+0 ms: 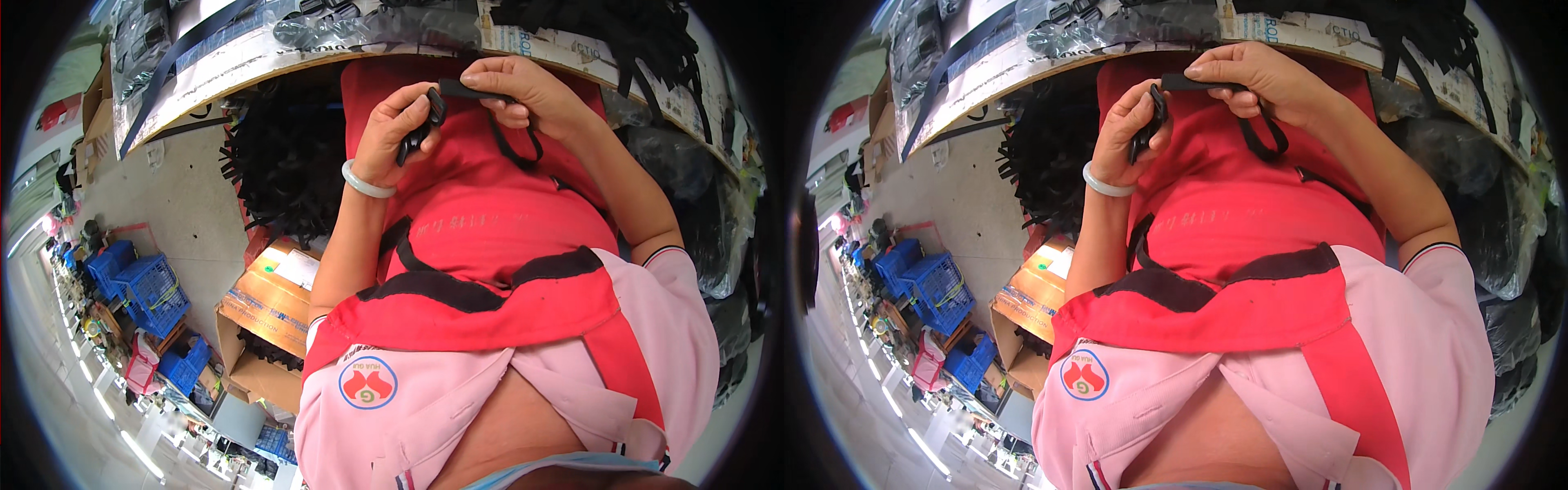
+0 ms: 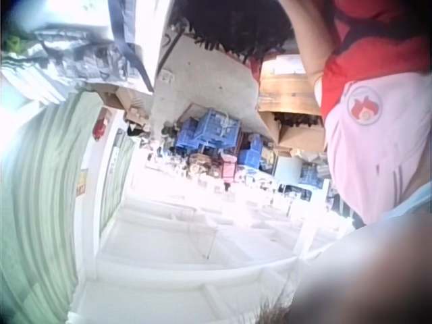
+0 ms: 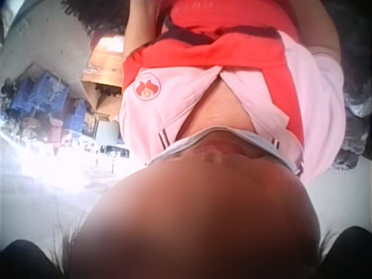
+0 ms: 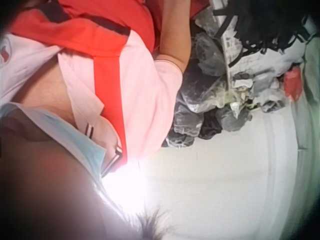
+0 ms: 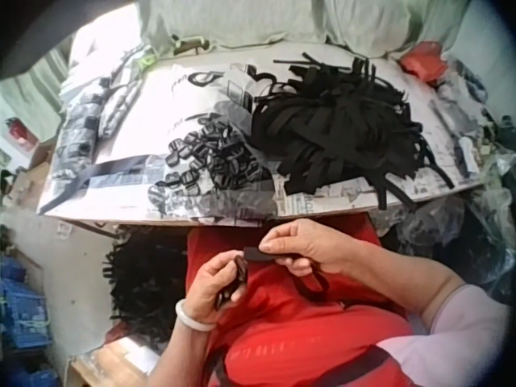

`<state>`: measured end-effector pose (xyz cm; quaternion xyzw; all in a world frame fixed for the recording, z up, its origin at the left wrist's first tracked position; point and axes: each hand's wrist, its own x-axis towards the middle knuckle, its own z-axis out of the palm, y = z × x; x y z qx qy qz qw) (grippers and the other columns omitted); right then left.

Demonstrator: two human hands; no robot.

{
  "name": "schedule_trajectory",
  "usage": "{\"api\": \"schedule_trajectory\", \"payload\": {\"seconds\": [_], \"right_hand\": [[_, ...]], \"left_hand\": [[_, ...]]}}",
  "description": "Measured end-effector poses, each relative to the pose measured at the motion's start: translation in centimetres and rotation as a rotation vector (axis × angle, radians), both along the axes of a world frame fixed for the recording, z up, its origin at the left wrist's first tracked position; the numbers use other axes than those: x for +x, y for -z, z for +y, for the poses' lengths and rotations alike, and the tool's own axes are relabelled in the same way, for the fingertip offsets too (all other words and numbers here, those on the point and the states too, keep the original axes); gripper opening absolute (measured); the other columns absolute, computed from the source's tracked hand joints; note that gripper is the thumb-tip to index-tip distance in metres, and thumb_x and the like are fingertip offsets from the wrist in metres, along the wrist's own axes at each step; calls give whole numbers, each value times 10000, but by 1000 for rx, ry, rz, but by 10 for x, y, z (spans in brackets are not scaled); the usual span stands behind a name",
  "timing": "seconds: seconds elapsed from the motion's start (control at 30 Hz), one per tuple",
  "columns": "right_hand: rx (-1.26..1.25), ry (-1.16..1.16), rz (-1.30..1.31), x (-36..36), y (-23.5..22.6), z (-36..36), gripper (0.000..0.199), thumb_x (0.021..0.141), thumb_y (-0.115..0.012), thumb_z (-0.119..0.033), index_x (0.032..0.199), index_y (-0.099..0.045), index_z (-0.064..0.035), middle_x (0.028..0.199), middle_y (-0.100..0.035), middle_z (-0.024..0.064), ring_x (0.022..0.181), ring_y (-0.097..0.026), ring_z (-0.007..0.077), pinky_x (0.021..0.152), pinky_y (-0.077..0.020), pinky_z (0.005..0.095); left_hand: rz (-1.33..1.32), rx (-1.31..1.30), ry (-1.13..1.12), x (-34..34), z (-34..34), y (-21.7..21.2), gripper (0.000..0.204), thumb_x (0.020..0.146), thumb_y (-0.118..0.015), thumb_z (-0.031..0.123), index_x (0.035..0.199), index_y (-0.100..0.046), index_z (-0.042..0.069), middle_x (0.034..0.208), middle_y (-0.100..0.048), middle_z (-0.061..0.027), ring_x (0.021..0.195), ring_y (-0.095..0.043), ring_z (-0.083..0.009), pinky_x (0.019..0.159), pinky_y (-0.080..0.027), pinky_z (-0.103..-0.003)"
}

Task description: The person is assembling or inspecting black nylon straps and plastic buckles at a manufacturing workstation.

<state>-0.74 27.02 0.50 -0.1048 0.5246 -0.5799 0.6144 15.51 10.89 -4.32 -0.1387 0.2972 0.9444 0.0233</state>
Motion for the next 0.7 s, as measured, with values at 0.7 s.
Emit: {"api": "schedule_trajectory", "payload": {"seconds": [0.7], "right_hand": [[-50,-46,-28,18,-3,-7,178,908,-635,-212,917,-607,-36,587,-481,-44,389,-357,3,355,-252,158]], "left_hand": [[113,153,98,-5,0,3,211,981,-520,214,1141,-574,87,651,-539,-77,450,-373,-75,390,-262,-186]]}}
